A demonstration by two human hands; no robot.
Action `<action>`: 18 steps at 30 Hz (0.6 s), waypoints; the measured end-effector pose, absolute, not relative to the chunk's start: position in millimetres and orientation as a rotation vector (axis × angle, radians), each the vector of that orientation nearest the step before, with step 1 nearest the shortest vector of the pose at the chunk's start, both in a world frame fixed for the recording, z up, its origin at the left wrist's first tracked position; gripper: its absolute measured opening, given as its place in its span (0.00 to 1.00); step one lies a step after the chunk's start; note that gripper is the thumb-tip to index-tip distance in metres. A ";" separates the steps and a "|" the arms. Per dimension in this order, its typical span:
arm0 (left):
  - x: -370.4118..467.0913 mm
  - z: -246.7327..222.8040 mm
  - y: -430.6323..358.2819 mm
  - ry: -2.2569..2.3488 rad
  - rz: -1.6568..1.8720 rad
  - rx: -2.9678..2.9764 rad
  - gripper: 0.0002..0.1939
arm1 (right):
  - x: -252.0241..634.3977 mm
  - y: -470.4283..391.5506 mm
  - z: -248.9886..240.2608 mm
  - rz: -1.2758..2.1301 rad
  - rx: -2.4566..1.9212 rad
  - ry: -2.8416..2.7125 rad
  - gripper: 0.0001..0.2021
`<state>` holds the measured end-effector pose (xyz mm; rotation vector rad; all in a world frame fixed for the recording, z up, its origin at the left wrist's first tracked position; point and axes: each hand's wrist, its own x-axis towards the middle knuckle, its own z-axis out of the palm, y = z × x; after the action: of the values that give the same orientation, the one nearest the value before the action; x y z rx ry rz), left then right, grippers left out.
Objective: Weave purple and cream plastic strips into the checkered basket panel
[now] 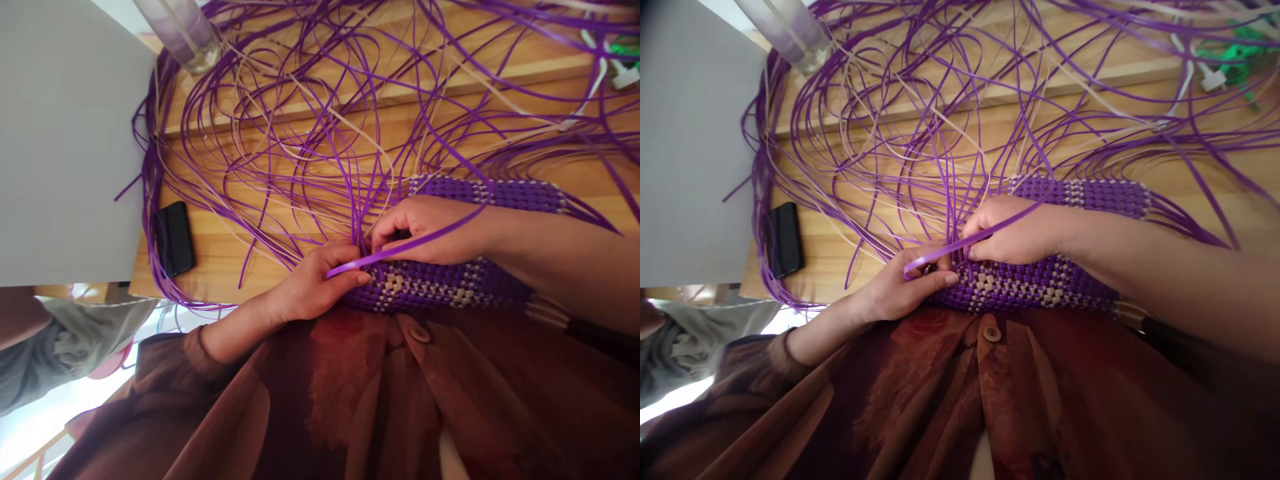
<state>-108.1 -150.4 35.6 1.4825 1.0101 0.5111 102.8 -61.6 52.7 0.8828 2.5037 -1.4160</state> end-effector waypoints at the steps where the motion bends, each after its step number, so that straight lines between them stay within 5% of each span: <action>1: -108.1 34.7 -151.2 1.020 0.508 1.486 0.15 | 103.3 -62.8 52.3 -1.424 0.896 2.517 0.09; 13: -111.4 29.3 -151.8 1.031 0.458 1.552 0.17 | 102.1 -69.3 51.8 -1.471 1.043 2.497 0.06; 18: -113.9 26.1 -150.9 1.094 0.688 1.076 0.17 | 103.7 -78.1 57.7 -1.378 1.093 2.616 0.05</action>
<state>-113.9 -150.9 26.1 1.0762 1.0938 0.6879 103.7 -78.1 57.7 1.0926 2.6159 -1.3776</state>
